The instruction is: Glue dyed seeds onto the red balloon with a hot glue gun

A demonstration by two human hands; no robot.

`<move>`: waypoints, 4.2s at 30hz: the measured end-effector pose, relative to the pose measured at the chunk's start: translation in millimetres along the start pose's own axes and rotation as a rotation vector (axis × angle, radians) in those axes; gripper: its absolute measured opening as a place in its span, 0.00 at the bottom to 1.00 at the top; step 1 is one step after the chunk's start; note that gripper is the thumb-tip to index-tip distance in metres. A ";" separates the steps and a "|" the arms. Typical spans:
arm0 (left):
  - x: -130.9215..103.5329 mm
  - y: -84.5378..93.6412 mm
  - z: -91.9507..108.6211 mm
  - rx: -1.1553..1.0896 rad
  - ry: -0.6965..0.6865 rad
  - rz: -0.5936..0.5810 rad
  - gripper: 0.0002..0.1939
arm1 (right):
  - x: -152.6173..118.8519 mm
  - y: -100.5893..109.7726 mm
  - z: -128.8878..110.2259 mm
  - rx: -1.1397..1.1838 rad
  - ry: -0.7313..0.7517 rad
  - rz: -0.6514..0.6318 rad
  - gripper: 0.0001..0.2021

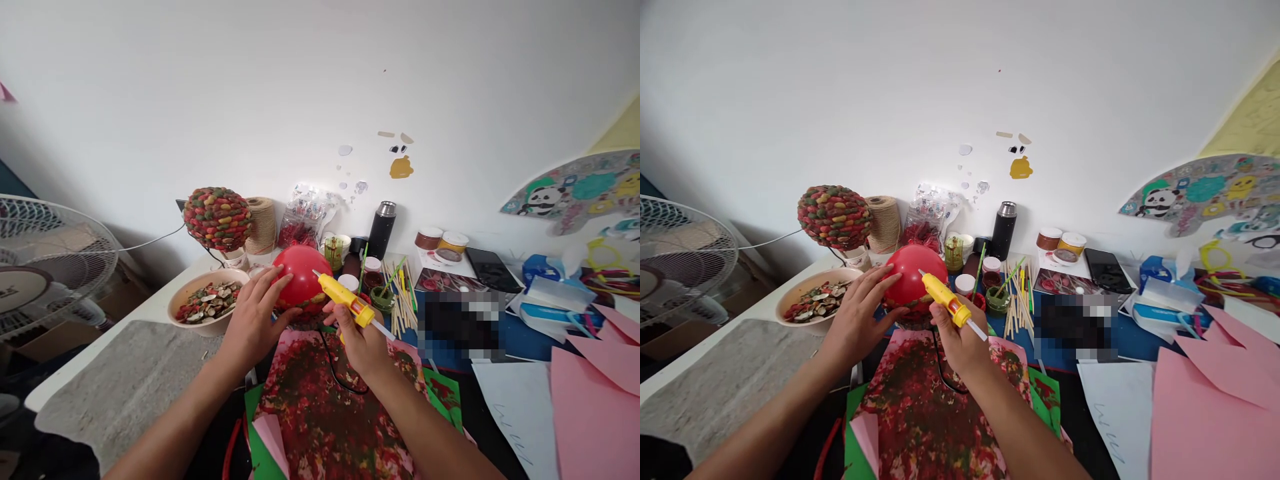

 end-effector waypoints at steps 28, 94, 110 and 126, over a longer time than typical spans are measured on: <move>0.4 16.1 -7.6 -0.025 0.029 0.074 0.22 | -5.0 -6.2 -5.7 -0.159 0.193 -0.090 0.22; 36.5 28.8 67.0 -0.482 -0.193 0.062 0.07 | 4.1 0.8 -2.3 0.045 -0.074 0.082 0.17; 26.8 -32.8 53.7 -1.247 0.533 -0.067 0.18 | 4.4 4.6 7.6 0.135 -0.146 0.183 0.18; 15.0 -26.5 46.4 -1.214 0.480 -0.034 0.13 | -0.6 -8.3 3.8 0.164 -0.128 0.067 0.20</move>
Point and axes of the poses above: each hand's wrist, its own x-axis towards the middle knuckle, its own y-axis out of the back of the hand, z = x × y, the point moved 7 cm from there along x, towards the middle knuckle, and after that the axes turned 4 degrees about y, right-handed, at the moved point
